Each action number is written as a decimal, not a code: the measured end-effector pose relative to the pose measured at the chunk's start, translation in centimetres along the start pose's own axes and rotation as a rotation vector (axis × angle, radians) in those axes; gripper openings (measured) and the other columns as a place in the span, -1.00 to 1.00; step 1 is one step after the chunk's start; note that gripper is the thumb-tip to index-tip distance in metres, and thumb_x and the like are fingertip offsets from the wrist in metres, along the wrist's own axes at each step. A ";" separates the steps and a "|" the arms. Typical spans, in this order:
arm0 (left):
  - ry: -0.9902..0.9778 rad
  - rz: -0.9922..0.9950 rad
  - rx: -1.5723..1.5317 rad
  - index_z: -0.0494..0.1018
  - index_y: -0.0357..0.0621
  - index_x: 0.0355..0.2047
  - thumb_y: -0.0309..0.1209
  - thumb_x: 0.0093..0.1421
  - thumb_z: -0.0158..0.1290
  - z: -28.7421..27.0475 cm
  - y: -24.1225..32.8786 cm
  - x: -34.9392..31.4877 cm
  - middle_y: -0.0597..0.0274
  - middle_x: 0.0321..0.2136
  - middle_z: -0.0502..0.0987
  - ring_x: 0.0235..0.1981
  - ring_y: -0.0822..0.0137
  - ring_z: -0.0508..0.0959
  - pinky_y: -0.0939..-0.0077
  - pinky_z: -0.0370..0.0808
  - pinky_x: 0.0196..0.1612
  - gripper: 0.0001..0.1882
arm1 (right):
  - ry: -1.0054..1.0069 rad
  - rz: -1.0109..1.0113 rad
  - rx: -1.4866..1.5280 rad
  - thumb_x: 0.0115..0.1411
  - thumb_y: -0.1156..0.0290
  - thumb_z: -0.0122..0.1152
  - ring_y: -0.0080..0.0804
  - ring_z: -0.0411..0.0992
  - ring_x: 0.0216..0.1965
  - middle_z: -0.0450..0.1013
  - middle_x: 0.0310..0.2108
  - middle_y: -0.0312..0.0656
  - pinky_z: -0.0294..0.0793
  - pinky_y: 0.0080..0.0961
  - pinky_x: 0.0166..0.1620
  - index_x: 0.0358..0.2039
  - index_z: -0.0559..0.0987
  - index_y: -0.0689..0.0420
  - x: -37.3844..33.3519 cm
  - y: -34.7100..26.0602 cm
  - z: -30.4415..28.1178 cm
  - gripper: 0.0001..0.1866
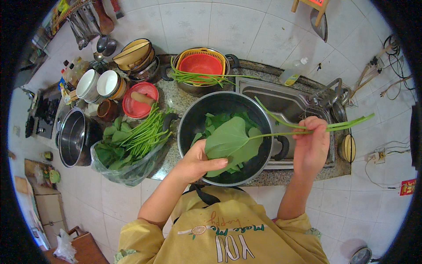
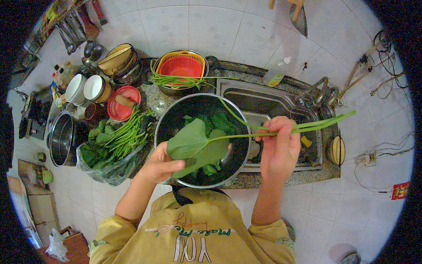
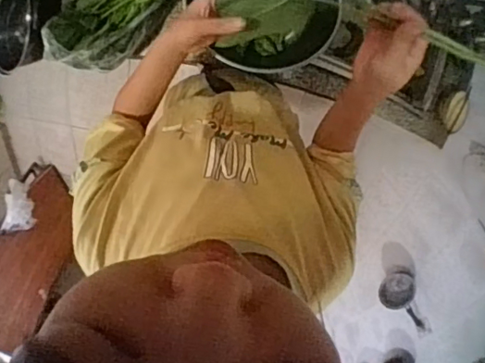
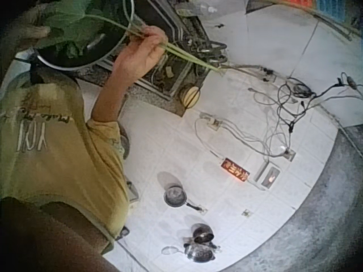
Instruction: The person stands at a kitchen counter and repeatedly picks up long green vegetable stems. They pull the leaves off the stems by hand and place the leaves into a metal bowl. The discarded stems are placed into a red basket. The person continues this process for the duration of the clip.
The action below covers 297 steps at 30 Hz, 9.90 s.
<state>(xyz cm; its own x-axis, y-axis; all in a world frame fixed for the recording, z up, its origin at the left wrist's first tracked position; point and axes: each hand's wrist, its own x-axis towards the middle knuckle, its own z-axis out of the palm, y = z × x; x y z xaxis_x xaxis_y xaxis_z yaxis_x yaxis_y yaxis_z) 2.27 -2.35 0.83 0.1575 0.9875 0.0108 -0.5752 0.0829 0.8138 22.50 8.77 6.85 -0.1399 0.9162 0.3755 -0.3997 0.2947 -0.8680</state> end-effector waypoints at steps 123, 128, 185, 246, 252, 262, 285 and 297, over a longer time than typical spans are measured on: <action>0.513 0.027 0.183 0.38 -0.29 -0.26 -0.65 -0.11 0.05 1.0 -0.8 2.0 0.26 -0.37 0.48 -0.39 0.49 0.45 0.63 0.38 -0.27 -0.68 | 0.124 -0.018 -0.160 0.21 0.38 -0.16 -0.52 0.28 -0.52 0.26 -0.47 -0.21 0.43 -0.59 -0.59 -0.50 0.34 0.22 0.6 0.6 -1.6 -0.79; 0.589 0.036 0.194 0.42 -0.26 -0.35 -0.65 -0.13 0.09 -1.1 -1.9 1.9 0.23 -0.51 0.51 -0.53 0.45 0.48 0.63 0.43 -0.45 -0.74 | 0.249 -0.105 -0.173 0.21 0.34 -0.14 -0.54 0.27 -0.51 0.29 -0.47 -0.21 0.39 -0.66 -0.57 -0.48 0.36 0.20 1.2 0.3 -3.7 -0.79; -0.251 -0.109 0.221 0.28 -0.20 -0.59 -0.24 0.19 -0.24 4.2 -4.0 7.3 0.17 -0.60 0.39 -0.22 0.16 0.40 0.35 0.26 -0.10 -0.68 | -0.023 0.054 -0.086 0.17 0.33 -0.04 -0.51 0.35 -0.53 0.31 -0.50 -0.24 0.45 -0.58 -0.56 -0.46 0.42 0.24 2.5 1.0 -6.8 -0.78; 0.572 -0.007 0.085 0.21 -0.11 -0.64 -0.11 0.17 -0.18 -4.3 -4.7 2.9 0.33 -0.76 0.20 -0.74 0.45 0.22 0.62 0.07 -0.70 -0.62 | -0.600 0.113 -0.795 0.11 0.36 0.01 -0.32 0.34 -0.62 0.28 -0.58 -0.15 0.33 -0.45 -0.51 -0.43 0.38 0.24 -0.7 2.9 -0.9 -0.81; 0.636 0.041 0.306 0.30 -0.10 -0.43 -0.25 0.21 -0.18 -5.0 -5.9 2.7 0.39 -0.61 0.28 -0.65 0.47 0.26 0.64 0.21 -0.55 -0.80 | -0.455 0.014 -0.734 0.13 0.32 -0.02 -0.29 0.33 -0.58 0.32 -0.60 -0.15 0.29 -0.38 -0.47 -0.45 0.37 0.23 0.0 3.3 -1.3 -0.79; 0.525 0.003 0.374 0.30 -0.17 -0.12 -0.65 0.01 -0.10 -6.8 -5.2 0.9 0.28 -0.18 0.34 -0.21 0.39 0.37 0.56 0.27 -0.07 -0.64 | -0.345 0.294 -0.663 0.20 0.33 -0.15 -0.68 0.12 -0.59 0.22 -0.63 -0.39 0.12 -0.70 -0.51 -0.21 0.45 0.16 4.9 5.2 -1.5 -0.74; 0.479 0.219 1.401 0.45 -0.19 -0.35 -0.56 -0.14 0.06 -6.8 -4.3 -3.9 -0.09 0.00 0.24 -0.01 -0.05 0.26 0.25 0.24 0.02 -0.75 | -1.014 -0.326 -1.131 -0.04 0.54 0.04 -0.07 0.30 -0.22 0.39 -0.32 -0.04 0.31 -0.27 -0.16 -0.14 0.44 0.09 13.7 26.7 12.6 -0.63; 0.800 0.168 1.359 0.44 -0.19 -0.39 -0.56 -0.01 -0.02 -10.6 0.9 -12.7 0.08 -0.41 0.47 -0.35 0.09 0.45 0.34 0.39 -0.27 -0.86 | -0.923 -0.435 -1.264 -0.08 0.50 0.14 -0.11 0.28 -0.22 0.29 -0.31 -0.06 0.30 -0.30 -0.14 -0.22 0.45 0.21 12.4 26.8 12.3 -0.67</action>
<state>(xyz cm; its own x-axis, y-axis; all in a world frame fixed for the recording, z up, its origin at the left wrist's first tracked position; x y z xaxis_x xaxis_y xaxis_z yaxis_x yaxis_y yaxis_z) -8.75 -13.36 -4.71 -0.5289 0.8219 0.2118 0.6441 0.2262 0.7307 -1.11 24.71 -7.79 -0.8741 0.3798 0.3028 0.3411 0.9238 -0.1740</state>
